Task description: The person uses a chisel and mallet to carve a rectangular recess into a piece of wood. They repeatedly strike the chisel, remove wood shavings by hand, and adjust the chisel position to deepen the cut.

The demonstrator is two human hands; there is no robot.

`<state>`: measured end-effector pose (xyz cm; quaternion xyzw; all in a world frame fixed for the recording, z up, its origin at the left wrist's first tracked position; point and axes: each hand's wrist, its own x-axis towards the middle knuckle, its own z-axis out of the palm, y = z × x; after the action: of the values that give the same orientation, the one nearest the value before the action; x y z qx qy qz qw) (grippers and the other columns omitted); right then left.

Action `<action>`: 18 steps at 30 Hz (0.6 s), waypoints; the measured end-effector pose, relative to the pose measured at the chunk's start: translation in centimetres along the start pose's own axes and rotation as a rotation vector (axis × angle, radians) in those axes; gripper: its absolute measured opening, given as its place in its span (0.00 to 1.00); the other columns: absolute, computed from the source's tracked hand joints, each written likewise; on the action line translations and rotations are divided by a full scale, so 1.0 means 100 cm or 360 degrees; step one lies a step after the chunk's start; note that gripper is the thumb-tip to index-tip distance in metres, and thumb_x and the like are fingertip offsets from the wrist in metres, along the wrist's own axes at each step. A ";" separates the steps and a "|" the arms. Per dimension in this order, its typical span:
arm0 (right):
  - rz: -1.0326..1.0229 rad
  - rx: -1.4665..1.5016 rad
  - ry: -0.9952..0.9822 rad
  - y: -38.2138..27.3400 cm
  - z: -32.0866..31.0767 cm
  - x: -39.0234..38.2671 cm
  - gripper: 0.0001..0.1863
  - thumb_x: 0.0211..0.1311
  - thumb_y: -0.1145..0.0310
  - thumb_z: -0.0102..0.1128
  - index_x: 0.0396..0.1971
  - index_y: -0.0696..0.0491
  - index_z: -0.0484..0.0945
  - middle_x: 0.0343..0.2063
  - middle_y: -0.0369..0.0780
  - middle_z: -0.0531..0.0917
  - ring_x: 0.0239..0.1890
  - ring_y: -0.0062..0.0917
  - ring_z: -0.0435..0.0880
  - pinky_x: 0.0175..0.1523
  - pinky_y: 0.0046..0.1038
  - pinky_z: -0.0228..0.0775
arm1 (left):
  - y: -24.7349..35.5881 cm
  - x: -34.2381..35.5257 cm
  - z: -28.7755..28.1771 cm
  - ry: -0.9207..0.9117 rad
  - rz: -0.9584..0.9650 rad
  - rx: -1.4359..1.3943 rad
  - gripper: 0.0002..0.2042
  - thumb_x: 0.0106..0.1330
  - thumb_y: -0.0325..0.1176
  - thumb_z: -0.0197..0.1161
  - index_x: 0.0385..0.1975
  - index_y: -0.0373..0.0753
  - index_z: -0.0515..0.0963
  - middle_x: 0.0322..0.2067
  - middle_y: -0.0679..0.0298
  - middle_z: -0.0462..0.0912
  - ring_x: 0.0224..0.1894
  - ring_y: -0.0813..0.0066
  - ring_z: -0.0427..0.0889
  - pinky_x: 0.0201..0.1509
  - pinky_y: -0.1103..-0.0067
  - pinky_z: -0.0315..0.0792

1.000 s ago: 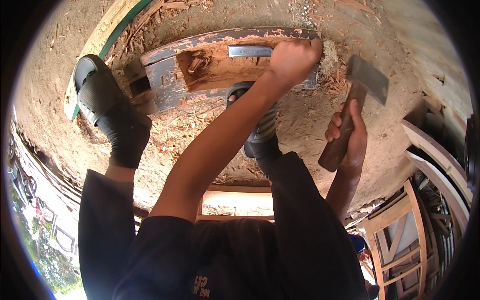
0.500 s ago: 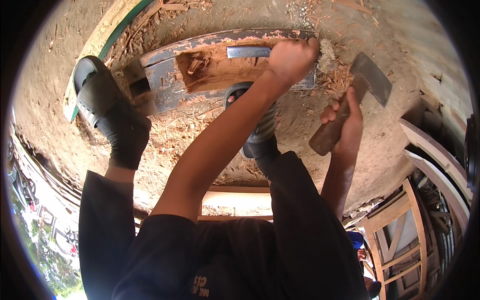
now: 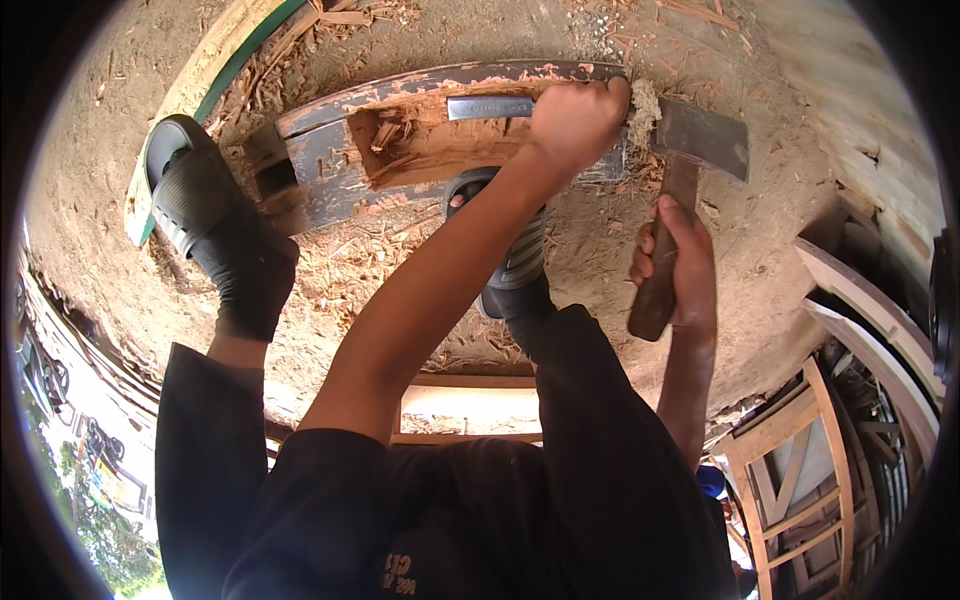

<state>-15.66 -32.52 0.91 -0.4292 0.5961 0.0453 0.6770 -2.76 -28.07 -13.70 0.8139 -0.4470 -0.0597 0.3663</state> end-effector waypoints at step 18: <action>-0.0303 0.0690 0.0345 -0.009 -0.002 0.020 0.15 0.65 0.56 0.51 0.33 0.54 0.67 0.18 0.34 0.67 0.14 0.16 0.65 0.19 0.20 0.61 | 0.007 0.004 -0.001 -0.0081 -0.0027 -0.0009 0.09 0.42 0.28 0.63 0.20 0.39 0.69 0.15 0.59 0.78 0.18 0.63 0.81 0.20 0.72 0.73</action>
<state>-14.75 -34.17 -0.30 -0.3305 0.6180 -0.1938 0.6865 -2.96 -28.62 -13.09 0.8148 -0.4492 -0.0847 0.3567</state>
